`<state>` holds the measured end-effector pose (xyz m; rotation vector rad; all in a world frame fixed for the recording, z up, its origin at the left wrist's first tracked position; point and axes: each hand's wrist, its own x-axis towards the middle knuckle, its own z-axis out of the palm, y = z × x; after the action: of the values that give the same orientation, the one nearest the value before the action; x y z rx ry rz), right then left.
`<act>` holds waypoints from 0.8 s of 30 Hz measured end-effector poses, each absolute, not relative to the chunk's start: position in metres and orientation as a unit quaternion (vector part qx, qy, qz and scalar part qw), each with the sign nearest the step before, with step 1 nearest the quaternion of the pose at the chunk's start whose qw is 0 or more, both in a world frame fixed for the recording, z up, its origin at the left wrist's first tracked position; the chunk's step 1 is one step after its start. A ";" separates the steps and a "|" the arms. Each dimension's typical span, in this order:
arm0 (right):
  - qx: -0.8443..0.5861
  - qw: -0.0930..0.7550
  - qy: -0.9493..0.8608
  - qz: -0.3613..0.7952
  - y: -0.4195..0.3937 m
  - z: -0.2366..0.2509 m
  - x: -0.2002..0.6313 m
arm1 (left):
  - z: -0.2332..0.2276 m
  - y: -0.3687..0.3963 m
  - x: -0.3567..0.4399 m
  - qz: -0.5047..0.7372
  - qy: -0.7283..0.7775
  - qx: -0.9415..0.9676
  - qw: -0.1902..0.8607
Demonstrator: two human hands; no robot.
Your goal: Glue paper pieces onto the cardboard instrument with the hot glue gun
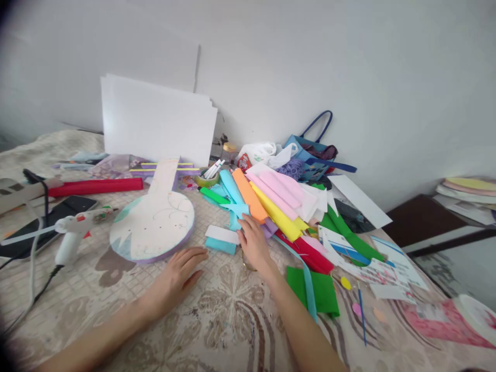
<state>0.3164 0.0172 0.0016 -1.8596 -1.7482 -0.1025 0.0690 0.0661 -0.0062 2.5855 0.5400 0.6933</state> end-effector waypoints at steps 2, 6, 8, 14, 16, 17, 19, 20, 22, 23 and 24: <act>-0.693 0.305 -0.652 -0.034 0.014 0.004 0.316 | -0.003 0.066 0.068 0.240 0.196 0.928 0.207; -0.692 0.320 -0.647 -0.005 0.003 0.007 0.308 | 0.009 0.064 0.064 0.223 0.196 0.931 0.211; -0.683 0.312 -0.660 0.010 -0.003 0.006 0.302 | 0.016 0.062 0.058 0.220 0.194 0.932 0.211; -0.620 0.305 -0.723 0.005 -0.012 -0.002 0.285 | 0.037 0.064 -0.013 0.289 0.311 0.891 0.158; -0.600 0.317 -0.734 -0.008 -0.012 -0.005 0.282 | 0.045 0.068 -0.053 0.305 0.394 0.859 0.116; -0.592 0.323 -0.738 -0.012 -0.012 -0.006 0.282 | 0.049 0.071 -0.074 0.287 0.464 0.832 0.100; -0.580 0.333 -0.744 -0.015 -0.011 -0.010 0.280 | 0.053 0.081 -0.111 0.210 0.590 0.777 0.061; -0.575 0.335 -0.746 -0.013 -0.010 -0.011 0.279 | 0.052 0.088 -0.127 0.164 0.629 0.759 0.038; -0.567 0.339 -0.750 -0.007 -0.009 -0.013 0.278 | 0.046 0.104 -0.150 0.096 0.661 0.743 0.029; -0.564 0.340 -0.753 -0.004 -0.009 -0.014 0.277 | 0.040 0.112 -0.157 0.085 0.658 0.748 0.028; -0.559 0.341 -0.755 -0.003 -0.009 -0.014 0.277 | 0.035 0.120 -0.162 0.096 0.649 0.754 0.026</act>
<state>0.2766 -0.0093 -0.0139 -1.4555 -1.9652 -0.0088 -0.1617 0.1203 0.0350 2.3298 2.0060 0.2966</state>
